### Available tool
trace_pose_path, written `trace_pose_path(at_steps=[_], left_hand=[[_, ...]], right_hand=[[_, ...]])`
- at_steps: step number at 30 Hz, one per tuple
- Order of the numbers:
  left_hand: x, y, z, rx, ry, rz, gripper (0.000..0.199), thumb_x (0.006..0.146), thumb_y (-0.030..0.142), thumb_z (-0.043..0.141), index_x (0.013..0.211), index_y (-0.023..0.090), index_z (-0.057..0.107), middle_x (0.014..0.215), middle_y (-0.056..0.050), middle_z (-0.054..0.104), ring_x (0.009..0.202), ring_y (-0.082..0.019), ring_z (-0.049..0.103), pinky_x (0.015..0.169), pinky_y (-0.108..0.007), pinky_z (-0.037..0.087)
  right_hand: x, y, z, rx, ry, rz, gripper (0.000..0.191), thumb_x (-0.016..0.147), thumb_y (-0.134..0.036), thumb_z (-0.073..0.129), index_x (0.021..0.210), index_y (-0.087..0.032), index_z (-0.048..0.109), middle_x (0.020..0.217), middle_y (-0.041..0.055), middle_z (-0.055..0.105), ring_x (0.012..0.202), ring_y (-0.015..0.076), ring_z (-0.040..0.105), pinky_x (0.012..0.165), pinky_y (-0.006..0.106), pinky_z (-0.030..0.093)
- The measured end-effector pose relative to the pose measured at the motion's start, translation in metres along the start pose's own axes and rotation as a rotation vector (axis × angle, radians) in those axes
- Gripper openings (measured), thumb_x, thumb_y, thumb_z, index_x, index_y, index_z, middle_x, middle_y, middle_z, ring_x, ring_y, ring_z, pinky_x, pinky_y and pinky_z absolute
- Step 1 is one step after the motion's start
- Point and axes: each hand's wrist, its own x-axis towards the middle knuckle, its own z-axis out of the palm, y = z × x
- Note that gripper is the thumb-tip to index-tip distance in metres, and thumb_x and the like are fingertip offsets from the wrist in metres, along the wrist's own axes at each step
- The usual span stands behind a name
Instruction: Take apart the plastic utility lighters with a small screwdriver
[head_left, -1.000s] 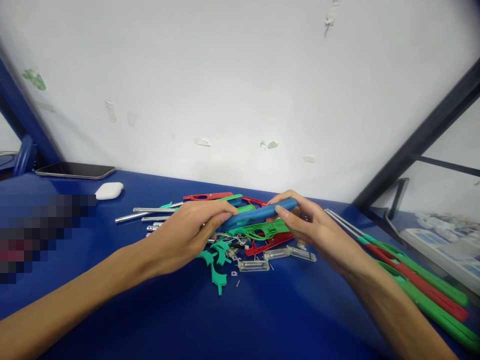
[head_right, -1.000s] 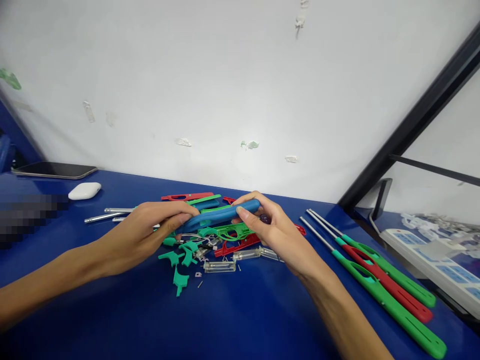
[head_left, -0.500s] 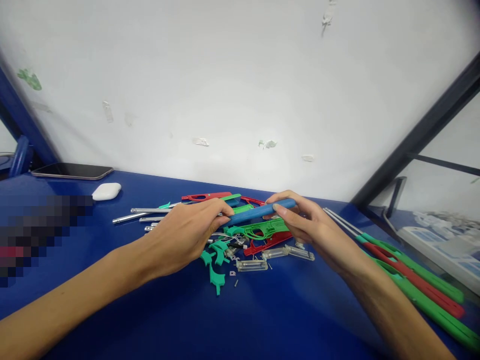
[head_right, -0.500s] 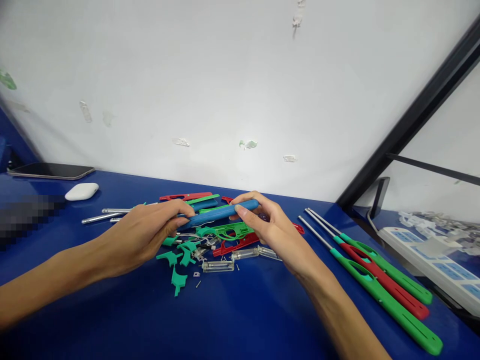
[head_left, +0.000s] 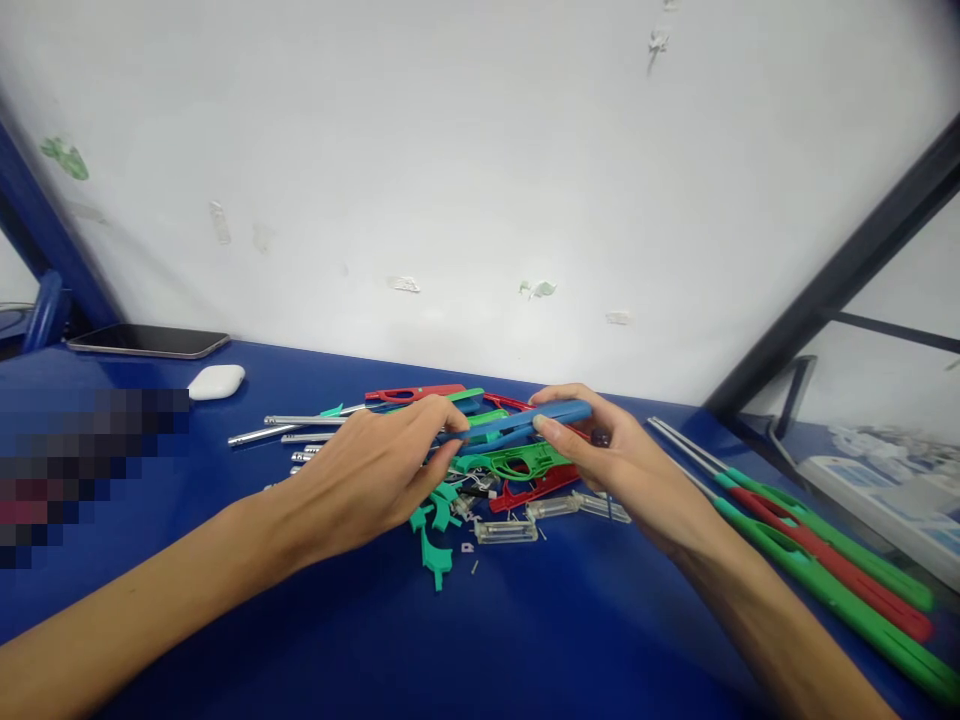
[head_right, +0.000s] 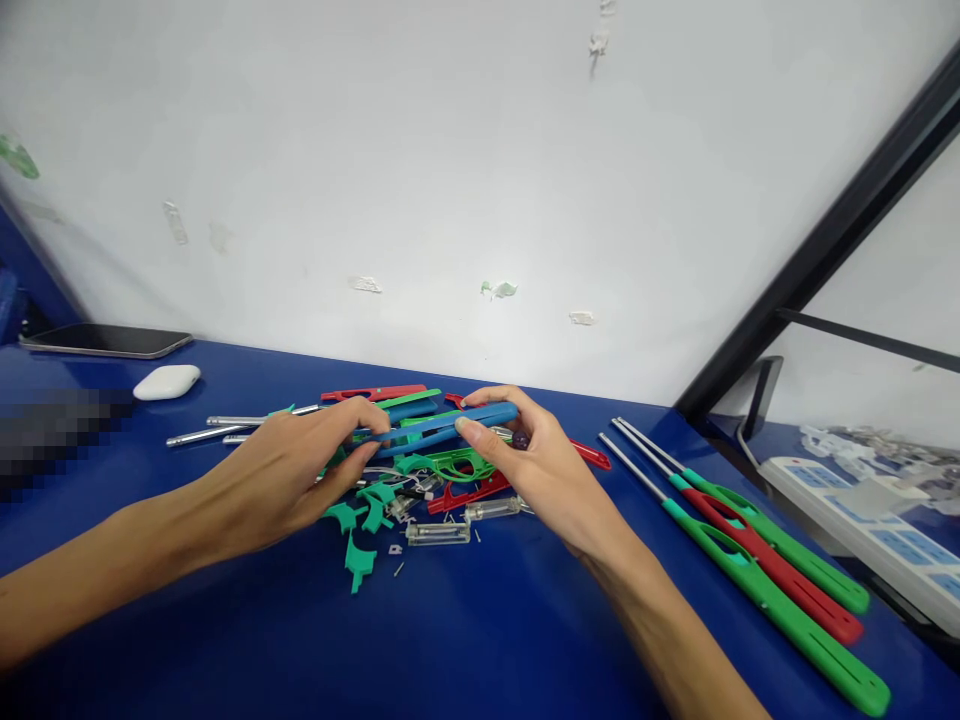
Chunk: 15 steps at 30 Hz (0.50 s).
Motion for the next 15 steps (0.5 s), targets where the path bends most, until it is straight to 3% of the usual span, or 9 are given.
trace_pose_path(at_steps=[5,10,15], left_hand=[[-0.0013,-0.0038,0.0016,-0.028,-0.019,-0.036,0.013,0.106,0.028,0.039,0.107,0.023,0.051,0.071,0.007,0.058,0.046,-0.012,0.042,0.051,-0.029,0.029],[0.0001,-0.0087,-0.0014,-0.070,-0.033,-0.096,0.009,0.106,0.030,0.042,0.108,0.024,0.049,0.080,0.004,0.065,0.054,-0.012,0.052,0.053,-0.028,0.034],[0.0017,-0.0058,-0.0032,-0.110,-0.018,-0.176,0.011,0.108,0.034,0.042,0.107,0.024,0.048,0.072,0.006,0.062,0.052,-0.011,0.051,0.054,-0.028,0.036]], right_hand=[[-0.0001,0.0025,0.0040,0.068,0.011,-0.011,0.042,0.089,-0.062,0.074,0.117,-0.033,0.066,0.082,-0.0017,0.060,0.063,0.0134,0.052,0.050,0.025,0.035],[-0.0037,-0.0009,0.0087,0.163,-0.019,-0.005,0.045,0.089,-0.055,0.076,0.126,-0.035,0.062,0.112,0.0058,0.072,0.095,0.0254,0.071,0.071,0.037,0.058],[-0.0043,-0.0046,0.0082,0.222,-0.037,0.028,0.047,0.087,-0.054,0.079,0.128,-0.035,0.065,0.124,0.0066,0.072,0.107,0.0286,0.071,0.082,0.042,0.061]])
